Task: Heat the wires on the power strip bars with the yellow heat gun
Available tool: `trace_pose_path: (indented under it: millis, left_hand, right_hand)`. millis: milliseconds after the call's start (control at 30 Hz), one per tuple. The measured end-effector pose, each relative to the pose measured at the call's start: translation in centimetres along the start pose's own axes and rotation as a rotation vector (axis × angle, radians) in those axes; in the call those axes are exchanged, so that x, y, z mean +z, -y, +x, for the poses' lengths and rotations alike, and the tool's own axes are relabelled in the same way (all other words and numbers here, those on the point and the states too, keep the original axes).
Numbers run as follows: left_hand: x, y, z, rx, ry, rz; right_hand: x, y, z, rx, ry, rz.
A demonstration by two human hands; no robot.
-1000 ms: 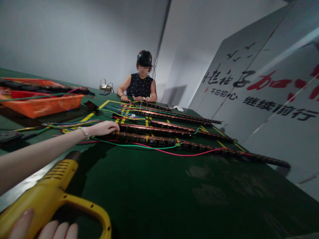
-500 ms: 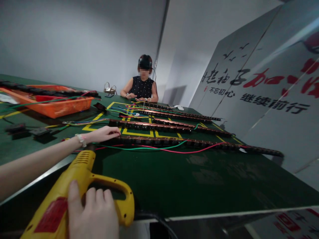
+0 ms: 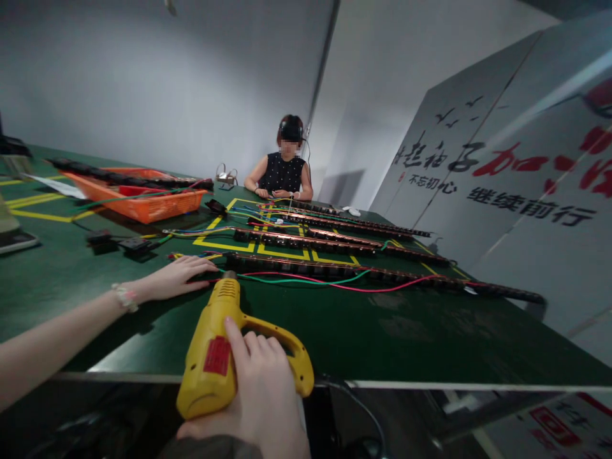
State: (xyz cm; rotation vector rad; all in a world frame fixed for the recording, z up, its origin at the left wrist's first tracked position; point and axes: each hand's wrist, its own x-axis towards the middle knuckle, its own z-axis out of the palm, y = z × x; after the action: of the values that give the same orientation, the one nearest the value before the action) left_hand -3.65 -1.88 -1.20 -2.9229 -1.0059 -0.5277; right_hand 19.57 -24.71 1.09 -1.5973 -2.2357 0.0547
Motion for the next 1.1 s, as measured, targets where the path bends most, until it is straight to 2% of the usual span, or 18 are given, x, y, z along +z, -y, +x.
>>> trace_pose_path:
  millis: [233, 400, 567, 633, 800, 967, 1100]
  left_hand:
    - [0.8, 0.5, 1.4, -0.114, -0.092, 0.127]
    - [0.8, 1.2, 1.3, -0.291, -0.186, 0.146]
    - [0.0, 1.4, 0.5, -0.236, -0.170, 0.063]
    - [-0.4, 1.5, 0.0, -0.266, -0.181, 0.040]
    - [-1.0, 2.5, -1.1, -0.459, -0.149, 0.007]
    - [-0.9, 4.2, -2.5, -0.689, -0.111, -0.144]
    - [-0.9, 4.6, -3.5, -0.742, -0.158, -0.202]
  right_hand:
    - [0.4, 0.0, -0.2, -0.003, -0.020, -0.097]
    - [0.7, 0.2, 0.0, 0.026, -0.043, -0.048]
    - [1.8, 1.3, 0.5, 0.132, -0.146, -0.060]
    - [2.0, 1.7, 0.7, 0.150, -0.161, -0.075]
    - [2.0, 2.9, 1.1, 0.147, -0.154, -0.093]
    - [2.4, 4.2, 1.9, 0.120, -0.119, -0.070]
    - [3.9, 5.2, 3.0, 0.058, -0.131, -0.057]
